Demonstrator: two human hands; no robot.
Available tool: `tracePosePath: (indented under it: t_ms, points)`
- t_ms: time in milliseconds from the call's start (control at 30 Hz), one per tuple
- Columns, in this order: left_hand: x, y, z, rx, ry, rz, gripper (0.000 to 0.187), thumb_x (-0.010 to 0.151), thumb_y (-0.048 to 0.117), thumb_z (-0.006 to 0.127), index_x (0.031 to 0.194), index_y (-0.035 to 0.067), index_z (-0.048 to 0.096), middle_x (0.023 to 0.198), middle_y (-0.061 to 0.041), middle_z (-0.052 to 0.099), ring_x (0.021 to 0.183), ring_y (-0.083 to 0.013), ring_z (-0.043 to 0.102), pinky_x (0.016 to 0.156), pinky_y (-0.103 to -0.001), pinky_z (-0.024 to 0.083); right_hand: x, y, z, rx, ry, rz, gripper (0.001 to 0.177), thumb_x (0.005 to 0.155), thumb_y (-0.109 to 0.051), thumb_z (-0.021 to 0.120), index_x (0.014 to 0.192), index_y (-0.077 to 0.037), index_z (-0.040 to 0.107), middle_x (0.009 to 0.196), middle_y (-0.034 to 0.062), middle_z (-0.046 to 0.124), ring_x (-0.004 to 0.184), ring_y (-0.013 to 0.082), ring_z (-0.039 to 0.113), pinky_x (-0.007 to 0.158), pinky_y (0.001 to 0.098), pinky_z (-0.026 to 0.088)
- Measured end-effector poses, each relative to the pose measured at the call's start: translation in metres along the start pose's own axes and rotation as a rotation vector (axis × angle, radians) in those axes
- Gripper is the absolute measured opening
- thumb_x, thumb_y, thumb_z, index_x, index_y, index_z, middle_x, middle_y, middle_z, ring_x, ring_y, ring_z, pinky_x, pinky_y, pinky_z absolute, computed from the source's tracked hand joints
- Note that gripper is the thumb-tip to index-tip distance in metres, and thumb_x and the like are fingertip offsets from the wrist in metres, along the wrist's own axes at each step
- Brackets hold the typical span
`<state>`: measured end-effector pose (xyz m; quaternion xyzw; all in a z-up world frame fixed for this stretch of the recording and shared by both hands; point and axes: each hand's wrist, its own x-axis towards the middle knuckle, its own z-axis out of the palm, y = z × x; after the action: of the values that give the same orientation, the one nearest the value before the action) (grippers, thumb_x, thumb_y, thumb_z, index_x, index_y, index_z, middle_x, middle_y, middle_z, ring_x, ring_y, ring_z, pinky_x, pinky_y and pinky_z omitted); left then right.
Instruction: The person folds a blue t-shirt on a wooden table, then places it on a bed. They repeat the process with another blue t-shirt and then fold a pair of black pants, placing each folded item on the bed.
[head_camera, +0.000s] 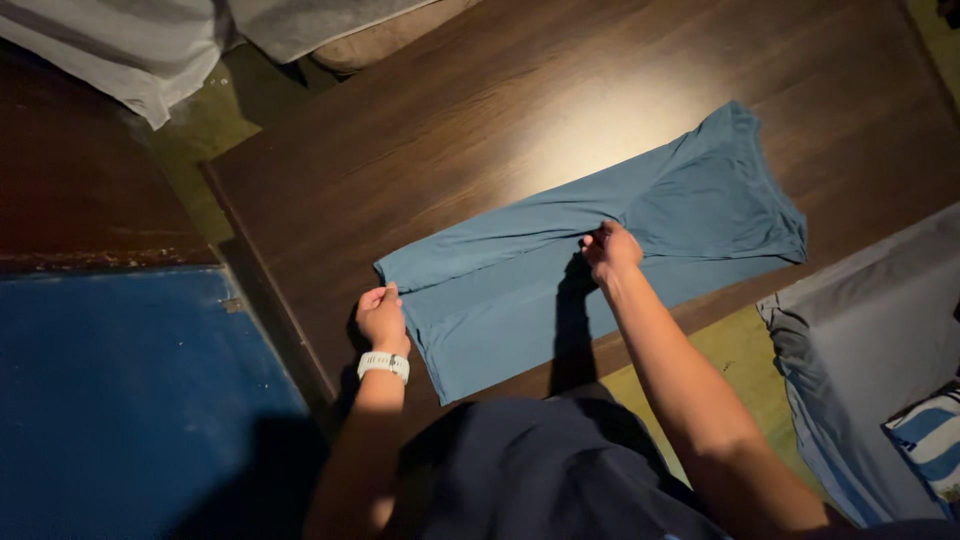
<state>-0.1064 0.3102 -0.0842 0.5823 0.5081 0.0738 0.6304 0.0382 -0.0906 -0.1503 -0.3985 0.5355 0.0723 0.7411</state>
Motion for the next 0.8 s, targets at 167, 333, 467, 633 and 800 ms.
tracePosePath:
  t_ms: [167, 333, 467, 633, 800]
  points:
    - [-0.009, -0.015, -0.023, -0.401, -0.125, -0.070, 0.016, 0.095, 0.010, 0.065, 0.107, 0.004, 0.056, 0.103, -0.011, 0.069, 0.096, -0.0255, 0.075, 0.083, -0.036, 0.060, 0.010, 0.002, -0.009, 0.150, 0.012, 0.027, 0.013, 0.098, -0.010, 0.053, 0.094, 0.002, 0.051, 0.086, 0.0175, 0.057, 0.068, 0.0323, 0.064, 0.059, 0.0489, 0.062]
    - [-0.008, -0.047, -0.025, -0.182, -0.075, 0.033, 0.015, 0.092, 0.000, 0.065, 0.106, -0.001, 0.059, 0.100, -0.014, 0.067, 0.088, -0.0262, 0.066, 0.080, -0.040, 0.057, -0.023, -0.003, 0.000, 0.023, 0.127, -0.162, 0.008, 0.092, -0.001, 0.054, 0.099, 0.002, 0.052, 0.087, 0.0202, 0.062, 0.063, 0.0306, 0.064, 0.056, 0.0481, 0.061]
    - [-0.023, -0.042, -0.019, 0.366, 0.113, 0.523, 0.021, 0.084, 0.000, 0.070, 0.104, 0.003, 0.066, 0.099, -0.012, 0.074, 0.090, -0.0267, 0.072, 0.083, -0.038, 0.058, -0.080, -0.013, 0.011, -0.308, 0.215, -0.392, 0.031, 0.091, -0.006, 0.062, 0.113, -0.005, 0.041, 0.093, 0.0175, 0.061, 0.068, 0.0329, 0.067, 0.060, 0.0478, 0.059]
    - [-0.042, 0.000, 0.001, 0.574, 0.190, 0.650, 0.040, 0.082, 0.011, 0.084, 0.115, 0.003, 0.063, 0.092, -0.017, 0.071, 0.083, -0.0336, 0.067, 0.072, -0.042, 0.054, -0.125, -0.012, 0.007, -1.026, 0.281, -1.011, 0.048, 0.092, -0.013, 0.076, 0.133, -0.009, 0.051, 0.125, 0.0213, 0.054, 0.113, 0.0377, 0.058, 0.095, 0.0496, 0.050]
    - [-0.042, 0.018, 0.005, 0.539, 0.040, 0.468, 0.037, 0.087, 0.006, 0.073, 0.122, 0.008, 0.062, 0.084, -0.012, 0.073, 0.076, -0.0310, 0.071, 0.072, -0.042, 0.055, -0.120, -0.016, 0.000, -1.543, -0.154, -1.353, 0.058, 0.104, -0.032, 0.067, 0.156, -0.025, 0.045, 0.167, 0.0212, 0.033, 0.153, 0.0419, 0.031, 0.122, 0.0550, 0.031]
